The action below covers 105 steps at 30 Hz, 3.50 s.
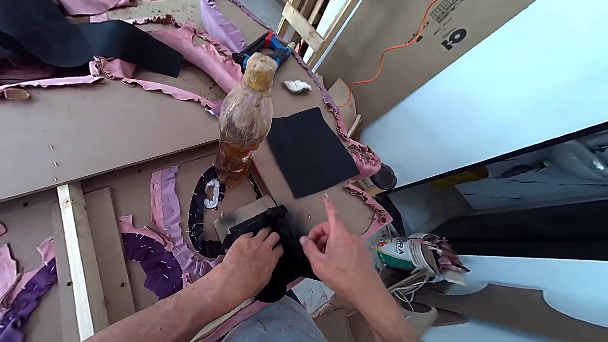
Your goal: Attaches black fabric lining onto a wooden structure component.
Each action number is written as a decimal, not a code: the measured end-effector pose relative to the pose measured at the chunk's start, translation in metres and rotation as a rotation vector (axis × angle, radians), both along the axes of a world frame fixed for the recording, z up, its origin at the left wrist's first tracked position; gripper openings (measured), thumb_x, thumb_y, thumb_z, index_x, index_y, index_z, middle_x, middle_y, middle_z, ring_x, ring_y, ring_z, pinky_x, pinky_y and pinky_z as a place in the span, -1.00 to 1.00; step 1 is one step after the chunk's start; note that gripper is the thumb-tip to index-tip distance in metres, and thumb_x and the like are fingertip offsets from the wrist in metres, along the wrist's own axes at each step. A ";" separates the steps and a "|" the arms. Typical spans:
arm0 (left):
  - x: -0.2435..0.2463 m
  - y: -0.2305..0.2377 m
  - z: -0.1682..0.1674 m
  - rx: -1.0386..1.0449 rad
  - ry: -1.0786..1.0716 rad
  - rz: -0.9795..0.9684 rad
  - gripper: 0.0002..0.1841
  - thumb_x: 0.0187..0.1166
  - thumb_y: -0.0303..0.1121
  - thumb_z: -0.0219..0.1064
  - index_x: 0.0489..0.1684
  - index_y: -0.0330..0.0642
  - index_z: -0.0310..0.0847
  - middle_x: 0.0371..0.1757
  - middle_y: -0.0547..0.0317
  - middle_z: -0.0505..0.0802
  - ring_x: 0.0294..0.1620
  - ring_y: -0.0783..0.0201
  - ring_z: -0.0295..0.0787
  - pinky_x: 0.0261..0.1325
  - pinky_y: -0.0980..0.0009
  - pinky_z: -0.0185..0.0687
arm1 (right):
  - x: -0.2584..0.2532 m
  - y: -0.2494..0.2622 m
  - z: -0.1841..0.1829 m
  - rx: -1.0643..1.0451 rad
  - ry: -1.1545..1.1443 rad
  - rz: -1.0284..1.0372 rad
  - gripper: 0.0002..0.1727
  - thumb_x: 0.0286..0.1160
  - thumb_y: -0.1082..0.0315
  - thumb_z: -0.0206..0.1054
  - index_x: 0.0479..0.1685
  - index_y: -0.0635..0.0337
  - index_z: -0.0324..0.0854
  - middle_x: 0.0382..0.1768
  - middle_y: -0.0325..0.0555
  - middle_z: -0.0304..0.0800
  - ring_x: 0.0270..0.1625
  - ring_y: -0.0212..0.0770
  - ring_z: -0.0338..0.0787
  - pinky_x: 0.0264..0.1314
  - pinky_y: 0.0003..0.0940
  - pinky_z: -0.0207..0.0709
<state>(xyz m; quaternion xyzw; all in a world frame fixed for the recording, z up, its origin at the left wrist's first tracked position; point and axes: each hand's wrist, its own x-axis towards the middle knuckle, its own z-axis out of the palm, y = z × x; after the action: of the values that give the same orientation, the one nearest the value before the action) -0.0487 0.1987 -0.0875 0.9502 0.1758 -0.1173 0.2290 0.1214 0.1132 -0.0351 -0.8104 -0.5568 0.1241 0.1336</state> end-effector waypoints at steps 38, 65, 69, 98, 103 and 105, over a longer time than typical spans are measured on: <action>0.028 -0.046 0.017 -0.115 0.063 0.500 -0.70 0.64 -0.57 0.14 0.26 -0.39 0.61 0.45 -0.13 0.67 0.49 -0.11 0.59 0.41 -0.01 0.58 | 0.026 0.110 0.006 -0.057 0.071 0.582 -0.12 0.47 -0.08 0.44 0.77 0.09 0.25 -0.33 -0.24 0.81 -0.37 -0.16 0.78 -0.30 0.04 0.70; 0.051 -0.050 0.009 -0.112 0.129 0.688 -0.57 0.65 -0.54 0.12 0.49 -0.27 0.52 0.63 -0.09 0.56 0.60 -0.05 0.50 0.36 0.10 0.59 | 0.013 0.096 0.009 -0.209 0.075 0.541 0.03 0.36 0.30 0.57 0.89 0.00 0.05 -0.35 -0.23 0.81 -0.42 -0.18 0.78 -0.35 -0.04 0.70; 0.048 -0.055 0.005 -0.098 0.095 0.697 -0.58 0.65 -0.51 0.10 0.48 -0.26 0.53 0.46 -0.09 0.67 0.52 -0.05 0.55 0.32 0.11 0.60 | 0.002 0.094 0.002 -0.268 -0.037 0.539 0.11 0.29 0.28 0.62 0.90 0.03 -0.01 -0.27 -0.07 0.83 -0.30 -0.02 0.84 -0.20 0.10 0.72; 0.052 -0.053 0.008 -0.131 0.099 0.716 -0.52 0.50 -0.38 0.34 0.43 -0.27 0.54 0.58 -0.08 0.58 0.62 -0.04 0.45 0.38 0.05 0.57 | 0.007 0.142 -0.021 0.037 0.169 0.960 -0.39 0.42 0.52 0.31 0.55 -0.04 0.61 -0.26 -0.27 0.91 -0.21 -0.21 0.86 -0.08 0.01 0.75; 0.050 -0.055 0.007 -0.134 0.042 0.745 -0.52 0.47 -0.38 0.36 0.41 -0.26 0.55 0.51 -0.08 0.64 0.58 -0.04 0.51 0.36 0.05 0.58 | 0.016 0.101 0.014 0.015 -0.021 0.602 -0.33 0.53 0.19 0.36 0.66 0.14 0.38 -0.29 -0.14 0.83 -0.37 -0.05 0.81 -0.37 0.11 0.68; 0.049 -0.055 0.005 -0.129 -0.001 0.752 -0.58 0.53 -0.39 0.29 0.37 -0.27 0.59 0.39 -0.09 0.71 0.51 -0.06 0.56 0.32 0.02 0.61 | 0.013 0.076 0.008 -0.091 -0.055 0.611 -0.13 0.34 0.09 0.50 0.74 0.04 0.29 -0.30 -0.22 0.83 -0.36 -0.08 0.81 -0.34 0.13 0.71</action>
<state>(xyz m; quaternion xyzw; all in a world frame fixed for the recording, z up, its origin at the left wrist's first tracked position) 0.0001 0.1437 -0.0821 0.8031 0.5042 -0.0354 0.3156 0.1343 0.1894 -0.0266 -0.6137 -0.7719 0.1612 0.0383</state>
